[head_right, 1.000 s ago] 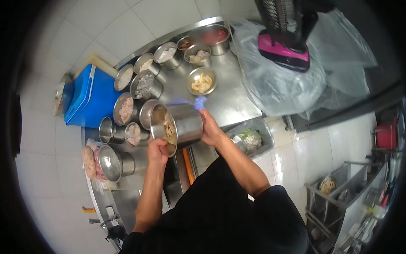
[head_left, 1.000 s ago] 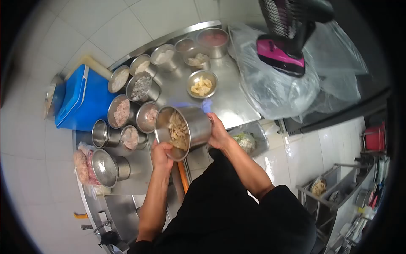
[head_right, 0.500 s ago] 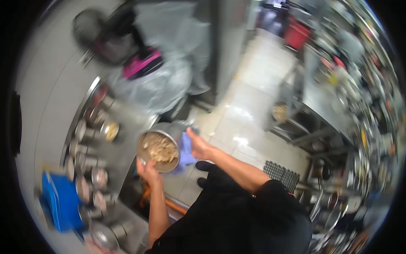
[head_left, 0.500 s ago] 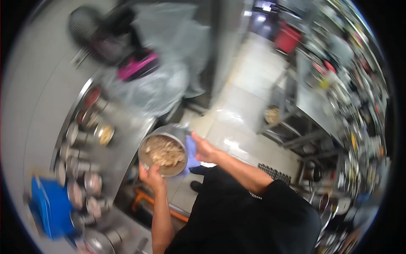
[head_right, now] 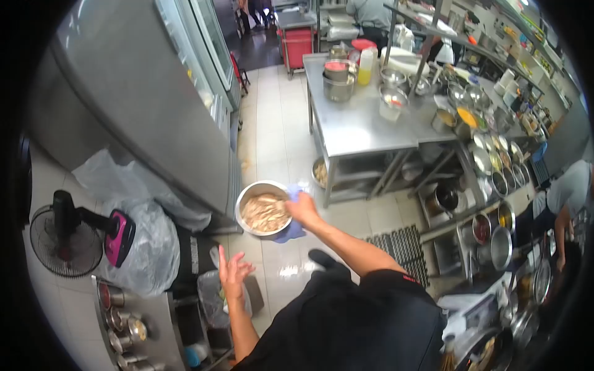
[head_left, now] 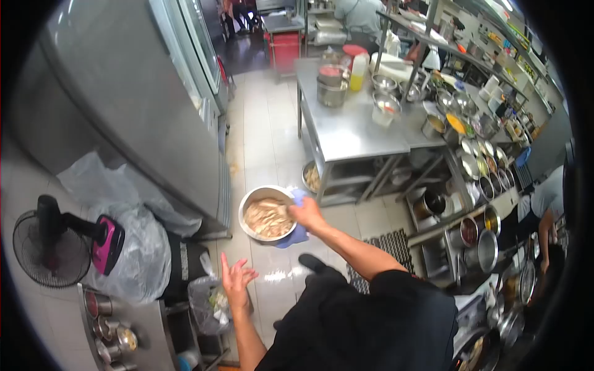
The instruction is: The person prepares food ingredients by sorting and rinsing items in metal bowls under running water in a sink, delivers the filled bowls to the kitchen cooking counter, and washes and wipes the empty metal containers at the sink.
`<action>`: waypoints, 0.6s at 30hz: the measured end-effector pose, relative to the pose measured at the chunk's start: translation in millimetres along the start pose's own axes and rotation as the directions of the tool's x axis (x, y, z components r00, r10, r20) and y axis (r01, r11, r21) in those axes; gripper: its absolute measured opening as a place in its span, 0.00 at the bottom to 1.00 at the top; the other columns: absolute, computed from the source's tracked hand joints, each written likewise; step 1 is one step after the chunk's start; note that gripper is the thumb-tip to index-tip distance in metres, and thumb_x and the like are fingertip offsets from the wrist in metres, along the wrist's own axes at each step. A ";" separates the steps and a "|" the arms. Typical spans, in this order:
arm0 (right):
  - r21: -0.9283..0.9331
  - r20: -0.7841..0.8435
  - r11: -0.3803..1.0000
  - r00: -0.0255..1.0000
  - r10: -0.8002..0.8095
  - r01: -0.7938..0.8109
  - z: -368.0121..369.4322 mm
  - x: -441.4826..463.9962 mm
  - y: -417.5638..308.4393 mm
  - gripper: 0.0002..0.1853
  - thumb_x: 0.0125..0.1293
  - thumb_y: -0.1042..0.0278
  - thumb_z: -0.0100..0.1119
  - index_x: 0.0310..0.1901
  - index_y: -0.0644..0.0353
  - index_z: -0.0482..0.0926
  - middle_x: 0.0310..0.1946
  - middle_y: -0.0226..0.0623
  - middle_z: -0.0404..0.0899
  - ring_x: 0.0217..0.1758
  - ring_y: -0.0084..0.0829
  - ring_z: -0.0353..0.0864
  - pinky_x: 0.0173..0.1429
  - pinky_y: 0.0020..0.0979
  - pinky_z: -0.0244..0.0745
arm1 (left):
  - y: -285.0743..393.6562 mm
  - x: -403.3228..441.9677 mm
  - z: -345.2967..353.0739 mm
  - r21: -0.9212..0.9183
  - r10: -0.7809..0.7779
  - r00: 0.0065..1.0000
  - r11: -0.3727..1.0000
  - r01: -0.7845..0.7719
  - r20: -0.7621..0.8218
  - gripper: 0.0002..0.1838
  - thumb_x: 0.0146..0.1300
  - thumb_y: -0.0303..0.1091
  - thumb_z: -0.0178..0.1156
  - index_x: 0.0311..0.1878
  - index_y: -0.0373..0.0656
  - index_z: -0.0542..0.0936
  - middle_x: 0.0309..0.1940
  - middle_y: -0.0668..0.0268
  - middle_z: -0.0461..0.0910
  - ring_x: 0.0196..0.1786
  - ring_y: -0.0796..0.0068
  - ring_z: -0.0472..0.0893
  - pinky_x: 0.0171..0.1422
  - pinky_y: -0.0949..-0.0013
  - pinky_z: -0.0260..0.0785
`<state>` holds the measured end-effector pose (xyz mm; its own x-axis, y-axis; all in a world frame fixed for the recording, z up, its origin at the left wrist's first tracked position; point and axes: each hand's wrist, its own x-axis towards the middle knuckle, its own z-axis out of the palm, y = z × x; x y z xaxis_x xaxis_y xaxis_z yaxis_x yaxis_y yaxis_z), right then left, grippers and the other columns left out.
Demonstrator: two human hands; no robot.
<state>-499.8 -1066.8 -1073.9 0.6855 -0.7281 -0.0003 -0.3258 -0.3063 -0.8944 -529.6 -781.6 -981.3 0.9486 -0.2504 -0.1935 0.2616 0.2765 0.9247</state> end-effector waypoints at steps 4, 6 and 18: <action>0.488 -0.109 0.817 0.907 0.408 -0.309 -100.2 163.8 29.7 0.12 0.49 0.76 0.61 0.37 0.71 0.77 0.30 0.41 0.79 0.31 0.32 0.78 0.35 0.34 0.76 | -70.7 53.3 -21.3 0.289 -0.208 0.972 0.929 0.231 -0.109 0.33 0.66 0.33 0.51 0.71 0.44 0.50 0.34 0.63 0.77 0.30 0.76 0.76 0.34 0.70 0.74; 0.410 -0.303 0.865 0.851 0.428 -0.290 -132.6 244.3 57.0 0.18 0.48 0.72 0.62 0.42 0.72 0.76 0.38 0.48 0.79 0.39 0.35 0.78 0.42 0.38 0.75 | -127.5 58.3 -74.0 0.605 -0.254 0.964 0.756 0.249 -0.079 0.34 0.65 0.35 0.52 0.71 0.42 0.51 0.33 0.61 0.78 0.32 0.74 0.76 0.35 0.71 0.72; 0.746 -0.406 0.628 0.597 0.692 -0.222 -201.6 472.2 111.6 0.26 0.54 0.68 0.63 0.52 0.73 0.69 0.48 0.51 0.75 0.48 0.38 0.76 0.50 0.39 0.73 | -163.1 -110.2 -92.8 0.304 -0.593 0.495 0.398 0.866 -0.635 0.23 0.58 0.31 0.52 0.57 0.36 0.65 0.35 0.53 0.74 0.32 0.61 0.78 0.35 0.61 0.73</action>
<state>-343.7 -1568.4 -1083.7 -0.0808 -0.8954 -0.4379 0.1291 0.4262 -0.8954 -660.3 -713.0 -1141.2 0.4275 0.3013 -0.8524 0.8713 -0.3886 0.2996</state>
